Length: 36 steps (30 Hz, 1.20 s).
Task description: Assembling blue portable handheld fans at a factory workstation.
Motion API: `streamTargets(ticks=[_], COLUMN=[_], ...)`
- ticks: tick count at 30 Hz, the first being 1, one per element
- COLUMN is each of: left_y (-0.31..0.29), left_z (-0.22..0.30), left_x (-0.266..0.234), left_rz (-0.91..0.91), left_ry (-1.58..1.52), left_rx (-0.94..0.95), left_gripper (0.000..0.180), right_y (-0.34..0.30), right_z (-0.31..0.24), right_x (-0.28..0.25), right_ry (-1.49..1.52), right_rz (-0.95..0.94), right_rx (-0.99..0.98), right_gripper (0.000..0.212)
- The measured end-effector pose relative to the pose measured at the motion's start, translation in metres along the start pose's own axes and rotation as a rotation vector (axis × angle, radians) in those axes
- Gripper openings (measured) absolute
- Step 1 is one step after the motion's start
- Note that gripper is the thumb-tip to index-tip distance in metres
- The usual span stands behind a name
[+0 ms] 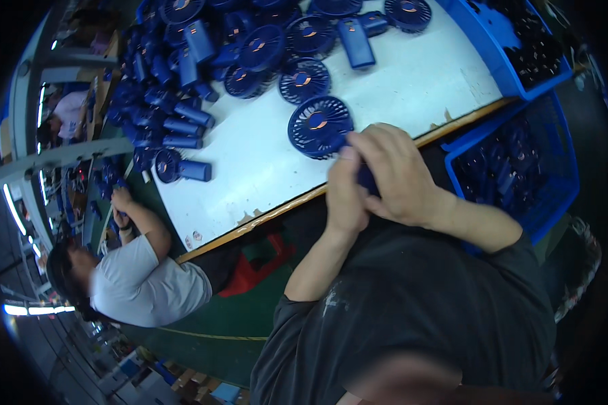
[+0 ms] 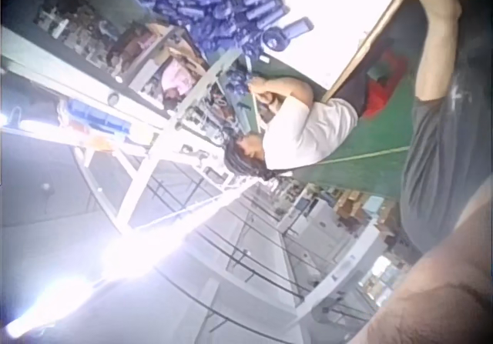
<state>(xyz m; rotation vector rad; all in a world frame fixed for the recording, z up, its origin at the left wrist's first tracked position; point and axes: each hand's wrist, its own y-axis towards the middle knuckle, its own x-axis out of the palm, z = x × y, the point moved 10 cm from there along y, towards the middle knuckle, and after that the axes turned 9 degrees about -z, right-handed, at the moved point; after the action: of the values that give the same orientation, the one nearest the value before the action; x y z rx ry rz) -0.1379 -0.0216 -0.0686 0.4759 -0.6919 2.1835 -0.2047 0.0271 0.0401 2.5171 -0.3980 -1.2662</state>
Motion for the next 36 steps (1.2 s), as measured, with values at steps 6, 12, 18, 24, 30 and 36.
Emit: streamTargets(ticks=[6, 12, 18, 24, 30, 36], left_y=[-0.014, -0.025, -0.079, -0.044, -0.103, -0.069], left_z=[0.082, 0.196, 0.254, 0.246, 0.205, 0.079], left_x=[0.091, -0.036, -0.253, -0.280, -0.314, -0.118], left_rz=[-0.197, 0.331, 1.095, 1.083, 0.840, 0.212], left_ry=[1.515, 1.521, 1.643, 1.522, 0.757, -0.081], left_rx=[0.531, 0.619, -0.156, -0.195, 0.342, 0.592], left_gripper=[0.097, 0.071, 0.093, 0.101, 0.058, 0.053], right_y=[-0.052, -0.187, -0.459, -0.626, -0.363, -0.092], right_z=[0.062, 0.129, 0.272, 0.360, 0.269, 0.071], right_x=[0.000, -0.063, -0.172, -0.153, -0.086, 0.054], right_ry=[0.749, 0.575, -0.515, -0.543, 0.203, 0.909], right_rz=[0.152, 0.492, 0.598, 0.225, 0.334, -0.195], right_rx=[0.420, 0.722, 1.112, 1.531, 1.053, 0.528], right_gripper=[0.041, 0.033, 0.054, 0.060, 0.037, 0.052])
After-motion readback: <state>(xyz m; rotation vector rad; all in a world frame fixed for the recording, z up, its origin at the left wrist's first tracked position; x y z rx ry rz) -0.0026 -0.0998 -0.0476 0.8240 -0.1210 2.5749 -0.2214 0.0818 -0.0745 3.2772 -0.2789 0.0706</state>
